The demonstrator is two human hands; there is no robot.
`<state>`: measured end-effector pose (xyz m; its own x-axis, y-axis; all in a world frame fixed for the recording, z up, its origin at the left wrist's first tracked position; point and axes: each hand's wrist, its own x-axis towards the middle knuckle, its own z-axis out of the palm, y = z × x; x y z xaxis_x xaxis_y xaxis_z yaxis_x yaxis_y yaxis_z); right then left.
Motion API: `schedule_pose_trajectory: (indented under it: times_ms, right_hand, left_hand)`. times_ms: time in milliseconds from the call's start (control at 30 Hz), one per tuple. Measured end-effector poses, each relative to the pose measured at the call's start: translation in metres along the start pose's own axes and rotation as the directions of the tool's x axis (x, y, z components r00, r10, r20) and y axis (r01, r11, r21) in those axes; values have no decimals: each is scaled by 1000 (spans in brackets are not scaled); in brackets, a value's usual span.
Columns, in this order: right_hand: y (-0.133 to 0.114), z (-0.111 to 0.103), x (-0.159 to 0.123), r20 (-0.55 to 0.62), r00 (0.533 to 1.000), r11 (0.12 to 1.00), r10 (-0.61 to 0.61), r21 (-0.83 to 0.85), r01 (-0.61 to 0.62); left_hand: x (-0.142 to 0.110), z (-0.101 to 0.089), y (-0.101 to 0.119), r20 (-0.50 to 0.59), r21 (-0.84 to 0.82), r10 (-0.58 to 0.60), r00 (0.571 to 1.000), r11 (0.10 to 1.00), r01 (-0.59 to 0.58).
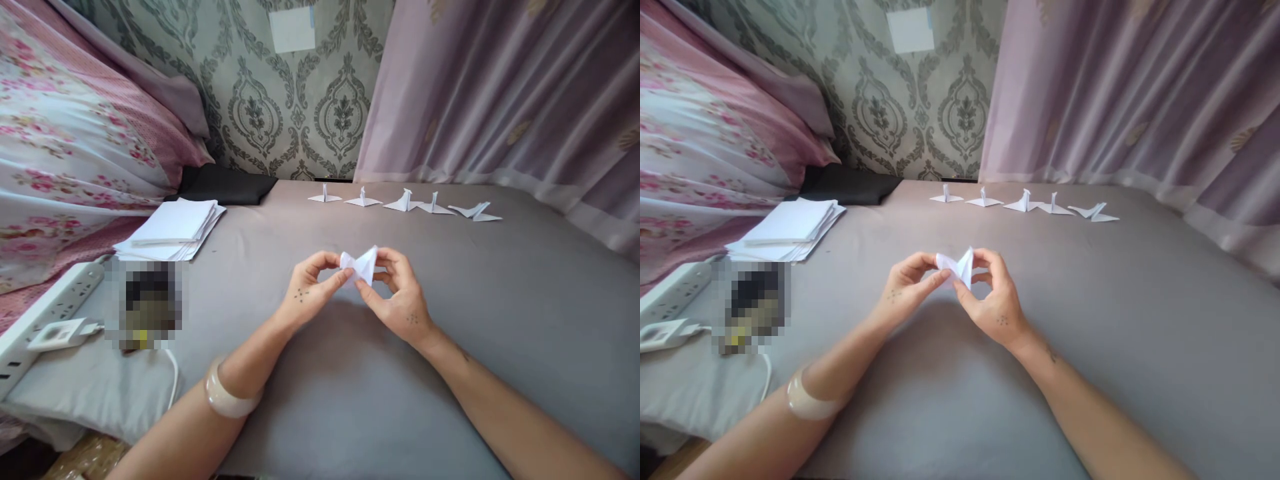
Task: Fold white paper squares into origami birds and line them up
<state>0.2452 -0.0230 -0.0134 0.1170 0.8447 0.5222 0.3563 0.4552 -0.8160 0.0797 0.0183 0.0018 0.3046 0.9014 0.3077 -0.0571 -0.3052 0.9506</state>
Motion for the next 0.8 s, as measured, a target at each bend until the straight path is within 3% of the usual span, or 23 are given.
schedule_pose_trajectory:
  times_ms: [133,433,800]
  right_hand:
    - [0,6,-2,-42,999,999,16,42,-14]
    - [-9,5,-4,65,994,995,-82,-42,85]
    - [-8,2,1,45,996,996,78,32,-80]
  left_hand:
    - [0,2,2,16,-194,-76,997,978,78]
    - [-1,5,4,15,-241,-87,996,967,89]
    - [-2,6,7,34,-250,-174,984,952,177]
